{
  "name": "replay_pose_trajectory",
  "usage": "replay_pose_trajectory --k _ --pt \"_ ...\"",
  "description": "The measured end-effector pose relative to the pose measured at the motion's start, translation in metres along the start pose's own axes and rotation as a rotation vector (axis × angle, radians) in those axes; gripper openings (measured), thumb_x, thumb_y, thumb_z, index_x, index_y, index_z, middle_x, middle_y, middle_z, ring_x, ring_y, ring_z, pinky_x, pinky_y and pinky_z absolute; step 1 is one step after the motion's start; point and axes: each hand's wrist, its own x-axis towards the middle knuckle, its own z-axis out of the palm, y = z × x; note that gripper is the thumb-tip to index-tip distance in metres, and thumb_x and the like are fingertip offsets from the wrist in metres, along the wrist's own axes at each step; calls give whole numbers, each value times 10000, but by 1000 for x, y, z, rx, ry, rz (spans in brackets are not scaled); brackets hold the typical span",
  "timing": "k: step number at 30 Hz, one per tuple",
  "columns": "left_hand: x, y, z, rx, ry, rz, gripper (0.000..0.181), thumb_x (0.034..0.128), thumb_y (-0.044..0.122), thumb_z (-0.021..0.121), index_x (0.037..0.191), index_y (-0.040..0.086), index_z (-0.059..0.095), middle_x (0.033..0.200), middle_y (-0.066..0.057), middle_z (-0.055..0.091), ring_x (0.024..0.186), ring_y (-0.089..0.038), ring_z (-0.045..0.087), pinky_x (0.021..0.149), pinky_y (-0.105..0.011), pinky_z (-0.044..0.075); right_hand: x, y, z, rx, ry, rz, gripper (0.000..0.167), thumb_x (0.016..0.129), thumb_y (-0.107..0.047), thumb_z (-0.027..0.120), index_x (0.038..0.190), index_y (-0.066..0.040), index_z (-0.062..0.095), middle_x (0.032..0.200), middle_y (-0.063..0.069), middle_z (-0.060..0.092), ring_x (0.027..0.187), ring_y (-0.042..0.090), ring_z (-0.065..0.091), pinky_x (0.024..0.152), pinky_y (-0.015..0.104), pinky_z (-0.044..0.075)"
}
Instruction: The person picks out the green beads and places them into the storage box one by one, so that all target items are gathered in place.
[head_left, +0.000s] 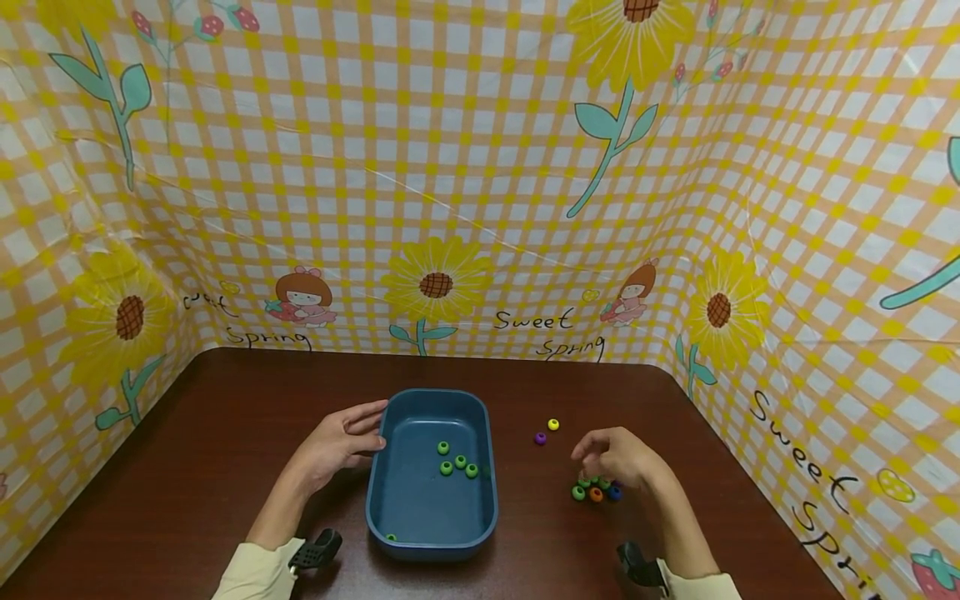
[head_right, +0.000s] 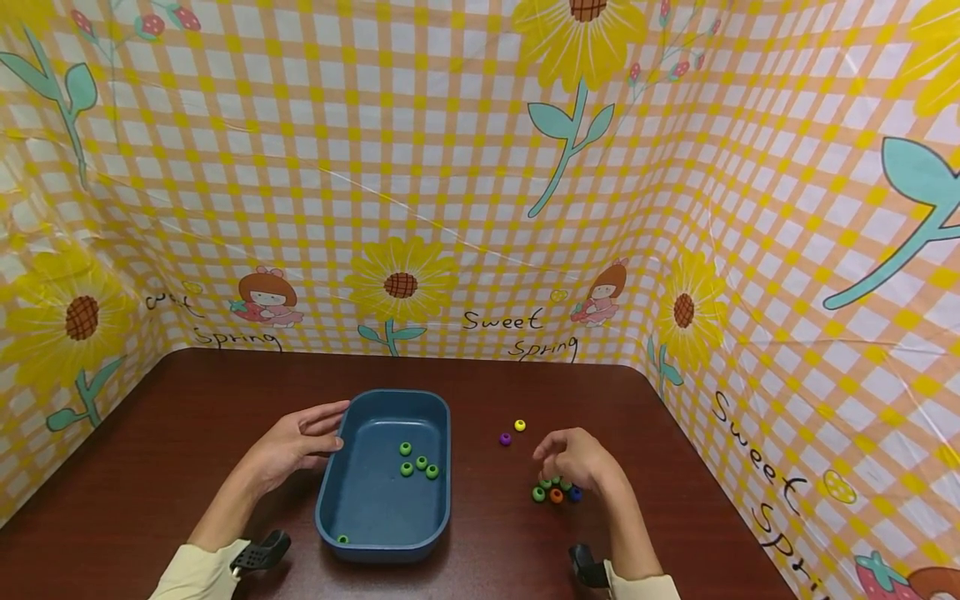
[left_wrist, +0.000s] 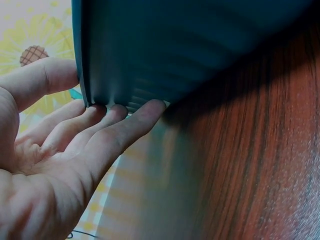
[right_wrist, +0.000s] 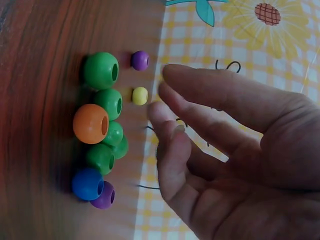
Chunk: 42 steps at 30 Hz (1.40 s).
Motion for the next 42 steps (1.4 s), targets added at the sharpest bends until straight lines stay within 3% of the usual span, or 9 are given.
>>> replay_pose_trajectory --k 5,24,30,35,42 --pt "0 0 0 2 5 0 639 951 7 650 1541 37 408 1556 -235 441 1345 -418 543 910 -493 587 1 2 2 26 -82 12 268 734 84 716 1000 74 679 856 97 603 708 194 546 630 362 492" --pt "0 0 2 4 3 -1 652 951 10 651 1549 39 393 1562 -235 433 1365 -415 524 909 -480 591 8 6 15 44 -153 5 333 632 142 645 952 63 699 863 131 664 603 150 511 557 301 453" --pt "1 0 1 7 9 -4 650 950 15 654 1547 42 396 1561 -231 438 1361 -410 531 910 -483 590 10 8 16 4 -158 -17 334 622 136 651 938 46 711 851 109 662 625 149 517 547 292 452" --pt "1 -1 2 12 18 -3 649 944 15 662 1541 49 410 1553 -233 447 1352 -421 537 904 -491 592 11 8 16 -37 -143 16 323 634 142 667 928 16 719 851 96 647 647 155 509 547 283 425" --pt "-1 -1 2 47 15 -6 593 955 24 651 1515 25 454 1570 -235 416 1466 -441 368 932 -494 579 11 5 17 -67 -118 73 312 656 151 686 919 -13 722 858 84 643 680 172 511 559 284 413"
